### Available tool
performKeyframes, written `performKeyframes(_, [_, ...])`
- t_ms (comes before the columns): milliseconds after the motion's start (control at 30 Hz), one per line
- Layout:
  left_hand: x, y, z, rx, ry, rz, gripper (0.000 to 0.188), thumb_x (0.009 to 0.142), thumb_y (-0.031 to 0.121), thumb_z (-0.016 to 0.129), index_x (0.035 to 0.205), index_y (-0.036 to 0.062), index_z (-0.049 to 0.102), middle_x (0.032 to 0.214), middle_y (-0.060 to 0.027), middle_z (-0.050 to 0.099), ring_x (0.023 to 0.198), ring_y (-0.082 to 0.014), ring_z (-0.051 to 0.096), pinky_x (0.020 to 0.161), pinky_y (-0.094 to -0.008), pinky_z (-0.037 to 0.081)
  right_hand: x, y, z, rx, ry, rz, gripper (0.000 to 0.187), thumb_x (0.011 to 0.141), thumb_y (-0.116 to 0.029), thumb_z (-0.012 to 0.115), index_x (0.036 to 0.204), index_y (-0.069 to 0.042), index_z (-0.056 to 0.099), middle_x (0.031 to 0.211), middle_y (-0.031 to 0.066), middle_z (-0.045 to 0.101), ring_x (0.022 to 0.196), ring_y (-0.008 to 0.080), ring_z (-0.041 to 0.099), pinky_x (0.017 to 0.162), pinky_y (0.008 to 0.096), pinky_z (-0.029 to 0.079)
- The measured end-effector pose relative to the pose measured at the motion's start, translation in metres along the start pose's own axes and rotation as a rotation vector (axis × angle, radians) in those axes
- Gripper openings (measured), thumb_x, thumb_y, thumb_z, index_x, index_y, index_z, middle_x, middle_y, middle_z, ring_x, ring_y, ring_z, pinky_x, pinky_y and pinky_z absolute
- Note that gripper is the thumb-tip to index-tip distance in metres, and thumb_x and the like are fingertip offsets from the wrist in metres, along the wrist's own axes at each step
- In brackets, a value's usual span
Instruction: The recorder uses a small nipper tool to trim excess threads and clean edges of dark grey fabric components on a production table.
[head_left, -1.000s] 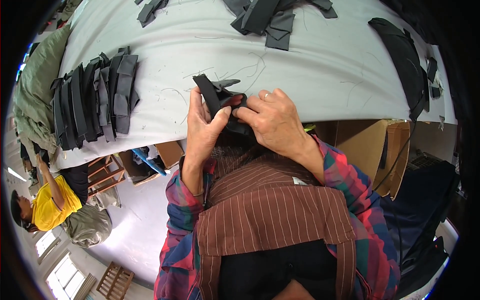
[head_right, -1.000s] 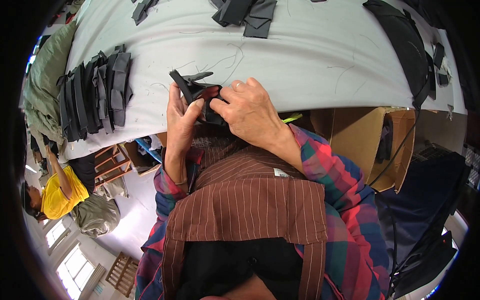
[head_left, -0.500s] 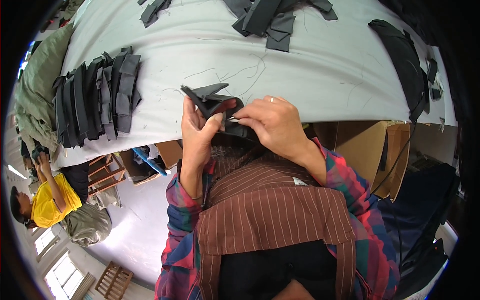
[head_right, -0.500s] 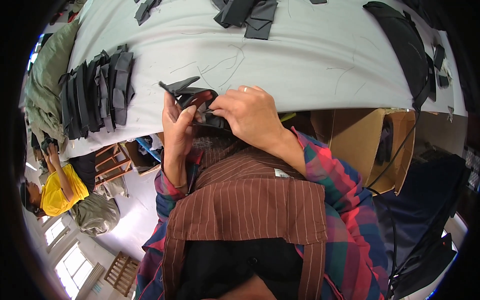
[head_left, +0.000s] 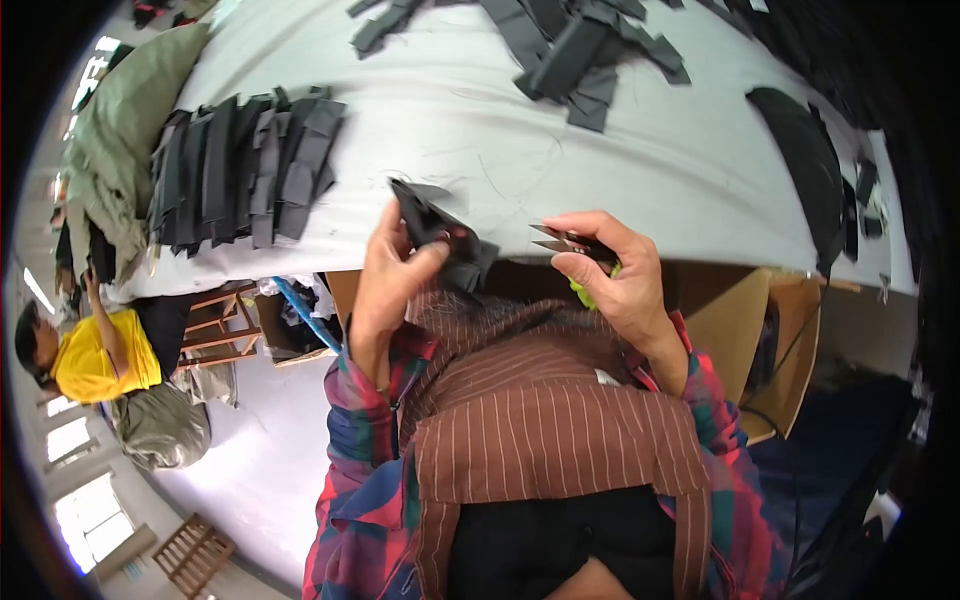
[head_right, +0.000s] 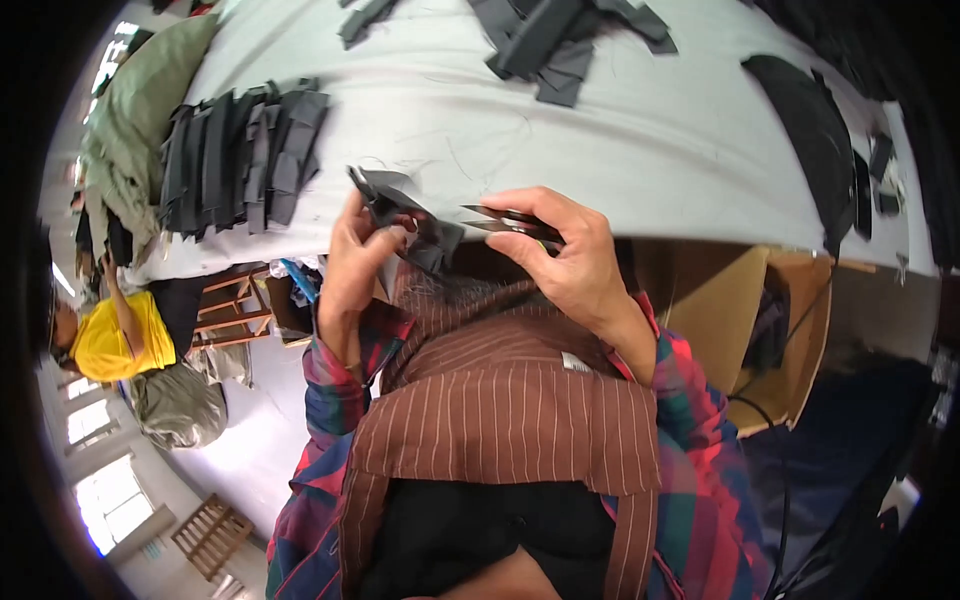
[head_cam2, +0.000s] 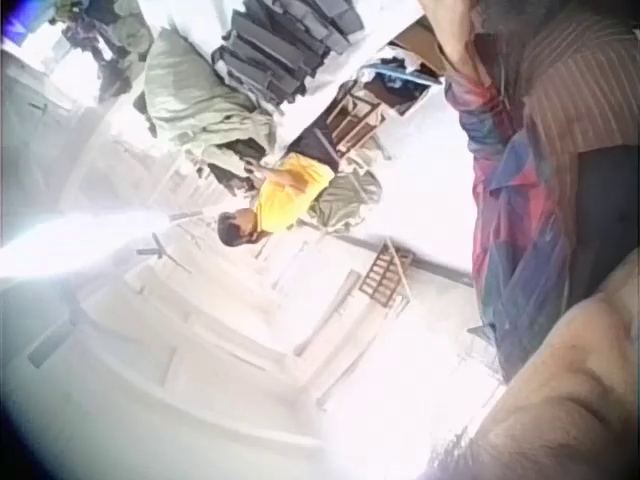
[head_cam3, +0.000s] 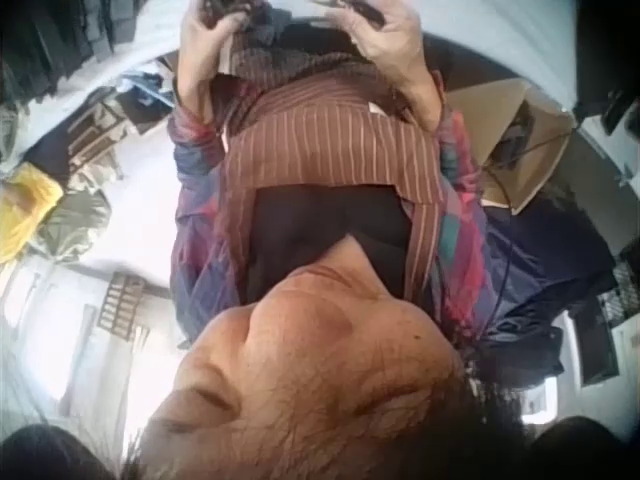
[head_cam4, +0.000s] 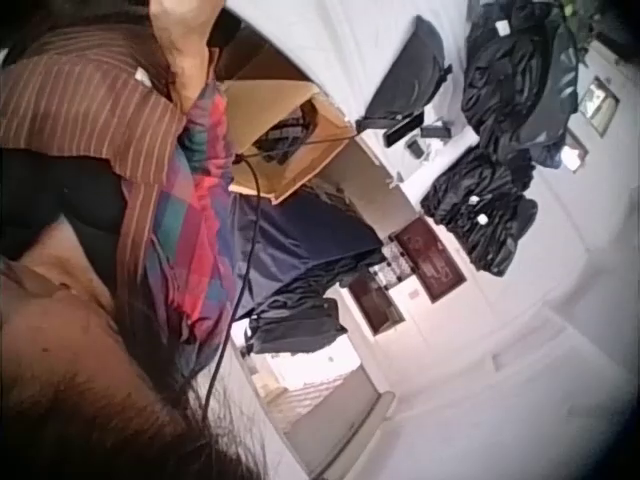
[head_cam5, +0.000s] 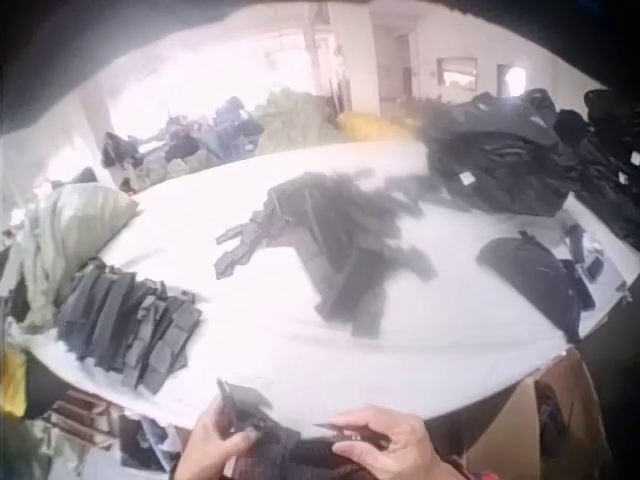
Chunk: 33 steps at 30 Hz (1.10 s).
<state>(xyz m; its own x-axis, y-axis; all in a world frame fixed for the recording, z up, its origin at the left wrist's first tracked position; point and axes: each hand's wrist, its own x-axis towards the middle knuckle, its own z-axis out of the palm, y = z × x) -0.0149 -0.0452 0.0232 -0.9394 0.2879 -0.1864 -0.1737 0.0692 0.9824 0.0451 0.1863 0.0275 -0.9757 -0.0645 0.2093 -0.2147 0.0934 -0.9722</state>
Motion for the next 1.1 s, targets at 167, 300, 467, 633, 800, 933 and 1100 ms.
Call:
performKeyframes(167, [-0.016,0.010,-0.016,-0.219,-0.113,-0.027,0.048,0.078,0.001,0.058,0.125,-0.0016,0.048,0.101,-0.0092,0.064,0.087,-0.0164,0.063,0.078,-0.0287,0.050,0.018,0.022,-0.002,-0.344,0.070,-0.065,0.025,0.080,-0.001,0.067,0.105,-0.003,0.065,0.093,0.0093,0.066,0.075,0.0210,0.061,0.069,0.0266,0.048])
performKeyframes(300, [-0.027,0.016,-0.030,-0.221,0.011,0.039,0.062,0.078,0.001,0.060,0.137,0.0018,0.041,0.096,-0.0056,0.061,0.080,-0.0133,0.061,0.071,-0.0262,0.049,0.060,0.071,-0.011,-0.446,0.175,-0.151,0.019,0.084,-0.003,0.061,0.103,-0.002,0.064,0.107,0.0146,0.063,0.084,0.0335,0.060,0.077,0.0329,0.049])
performKeyframes(467, [-0.035,0.011,-0.047,-0.266,0.081,0.069,0.070,0.079,0.000,0.060,0.143,0.0040,0.032,0.094,-0.0066,0.058,0.073,-0.0132,0.060,0.066,-0.0270,0.050,0.087,0.109,0.022,-0.733,0.016,-0.280,0.014,0.087,-0.008,0.058,0.099,-0.002,0.064,0.129,0.0182,0.053,0.117,0.0383,0.050,0.100,0.0419,0.039])
performKeyframes(633, [-0.039,0.007,-0.088,-0.807,0.182,0.162,0.057,0.085,0.012,0.056,0.138,0.0033,0.037,0.102,-0.0148,0.059,0.081,-0.0270,0.064,0.070,-0.0363,0.054,0.049,0.068,0.103,-0.015,-0.886,0.102,0.025,0.094,-0.023,0.055,0.101,-0.001,0.063,0.098,0.0183,0.067,0.094,0.0287,0.063,0.088,0.0353,0.047])
performKeyframes(800, [-0.035,0.022,-0.102,-0.337,0.331,0.181,0.060,0.085,0.014,0.059,0.138,0.0019,0.034,0.109,-0.0181,0.061,0.094,-0.0322,0.067,0.065,-0.0287,0.053,0.052,0.047,0.069,-0.013,-0.670,0.300,0.020,0.096,-0.012,0.048,0.099,0.001,0.063,0.075,0.0059,0.064,0.069,0.0094,0.059,0.066,0.0243,0.048])
performKeyframes(933, [-0.027,0.035,-0.104,-0.247,0.384,0.217,0.062,0.082,0.010,0.060,0.137,-0.0008,0.035,0.106,-0.0136,0.064,0.093,-0.0268,0.068,0.062,-0.0248,0.050,0.067,0.037,0.045,-0.108,-0.454,0.209,0.017,0.094,-0.012,0.052,0.100,-0.003,0.065,0.059,0.0020,0.051,0.056,0.0091,0.050,0.054,0.0240,0.040])
performKeyframes(1100, [-0.021,0.040,-0.096,-0.163,0.393,0.232,0.064,0.080,0.008,0.065,0.137,0.0006,0.037,0.106,-0.0106,0.064,0.094,-0.0223,0.066,0.067,-0.0240,0.049,0.061,0.027,0.053,-0.166,-0.428,0.124,0.015,0.090,-0.004,0.055,0.101,-0.001,0.065,0.067,0.0047,0.057,0.060,0.0110,0.051,0.058,0.0235,0.041])
